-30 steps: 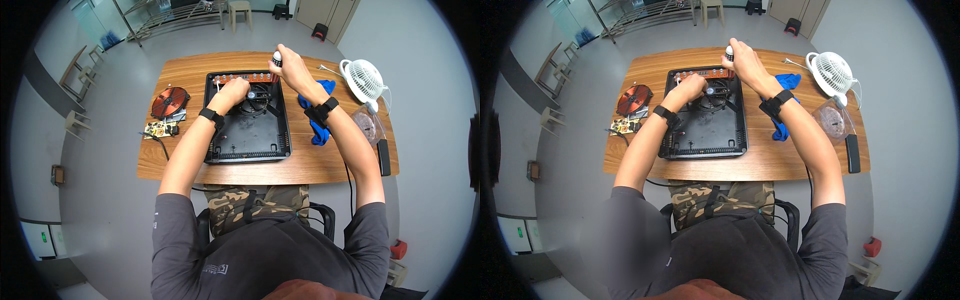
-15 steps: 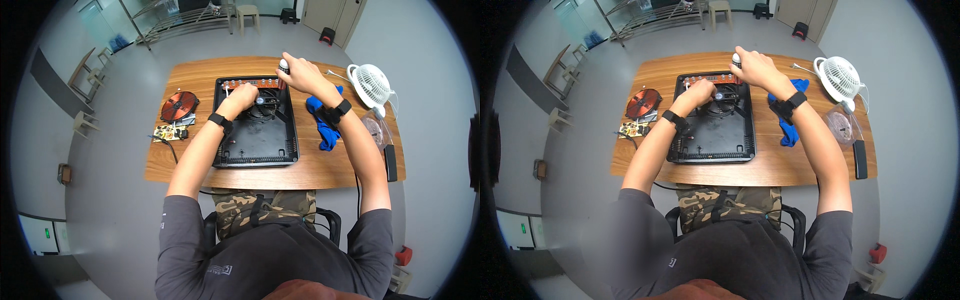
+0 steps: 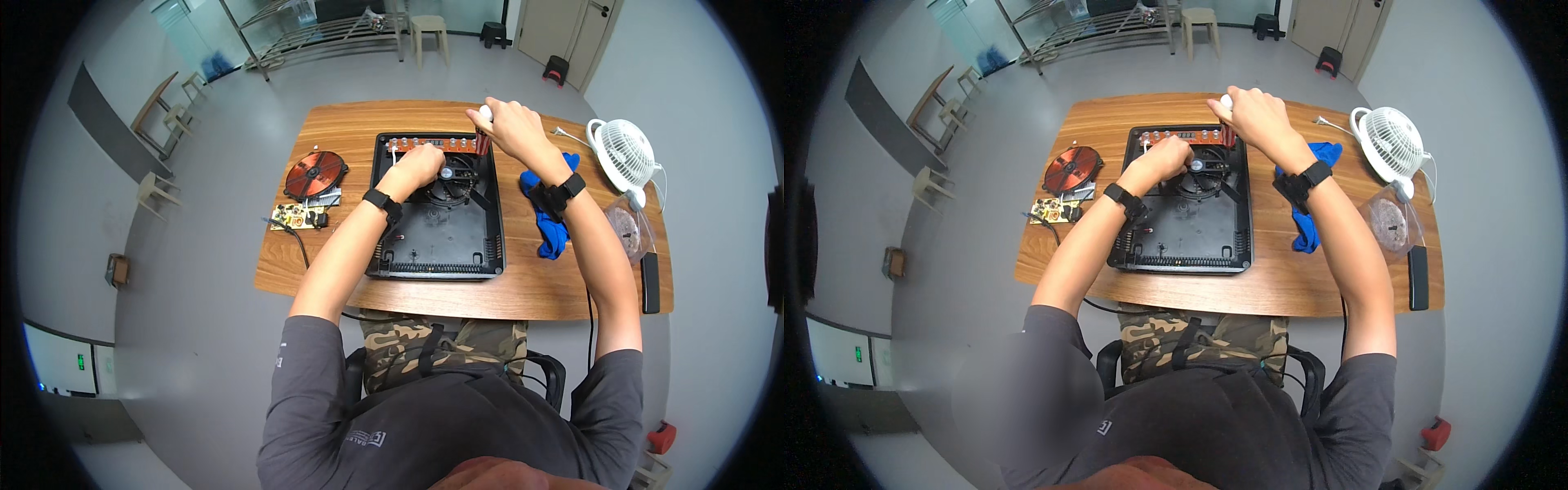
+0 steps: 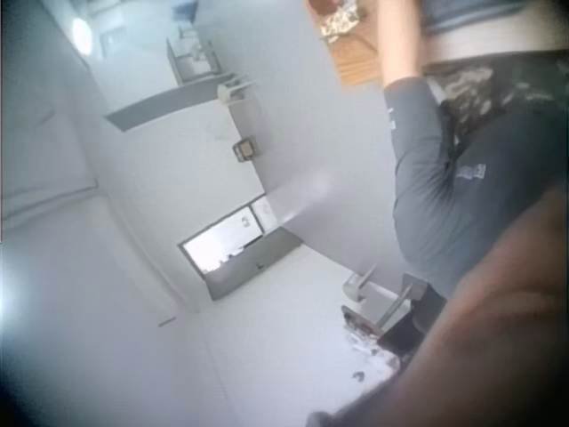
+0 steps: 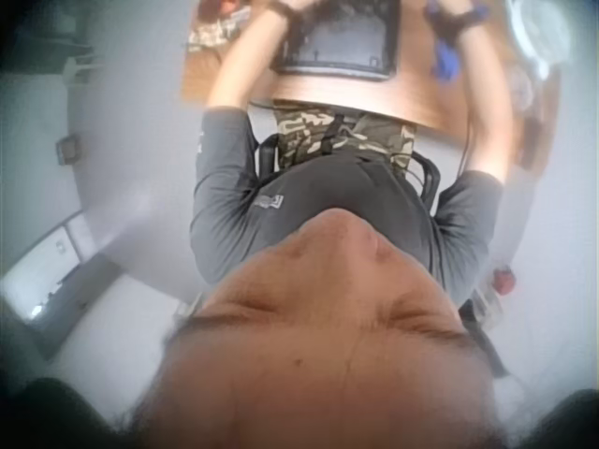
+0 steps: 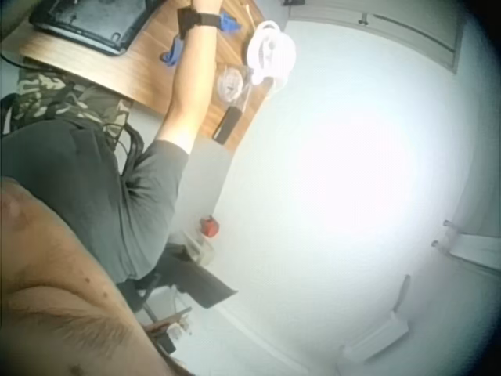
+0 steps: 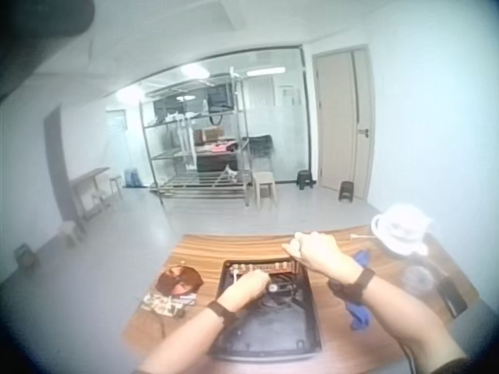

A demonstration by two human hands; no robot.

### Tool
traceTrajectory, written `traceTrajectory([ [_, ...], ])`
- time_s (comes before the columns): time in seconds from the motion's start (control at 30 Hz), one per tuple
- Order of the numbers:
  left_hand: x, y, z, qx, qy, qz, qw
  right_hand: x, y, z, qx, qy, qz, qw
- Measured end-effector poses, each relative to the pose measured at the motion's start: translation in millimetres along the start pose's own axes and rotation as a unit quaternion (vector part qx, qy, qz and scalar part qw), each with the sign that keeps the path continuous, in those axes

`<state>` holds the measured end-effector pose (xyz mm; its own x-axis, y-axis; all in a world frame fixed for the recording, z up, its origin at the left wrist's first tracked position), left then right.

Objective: The person uses a screwdriver to remove screws from the bottom and internal components of a black electronic device. They remove the cover, unscrew internal parts, and detach a copper-colored circular component, placing parts on the table.

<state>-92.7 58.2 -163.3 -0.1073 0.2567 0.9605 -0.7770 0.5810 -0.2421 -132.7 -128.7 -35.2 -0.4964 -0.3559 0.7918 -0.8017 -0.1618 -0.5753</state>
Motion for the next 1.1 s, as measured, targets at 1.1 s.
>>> traceTrajectory([
  [1.1,2.1,1.4,-0.6,-0.041,0.033,0.01,0.999,-8.3,-1.4,6.1,0.068,-0.032,-0.025,0.997],
])
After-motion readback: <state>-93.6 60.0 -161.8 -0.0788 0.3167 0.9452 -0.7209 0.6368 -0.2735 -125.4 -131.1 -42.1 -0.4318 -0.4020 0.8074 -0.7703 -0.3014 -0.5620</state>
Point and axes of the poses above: each hand's wrist, its own y-axis away from the middle knuckle, its own x-axis out of the back of the hand, z = x × y, the point moved 3 cm from there along -y, towards the middle knuckle, and after that the axes turned 13 degrees about z, right-handed, at the moved point
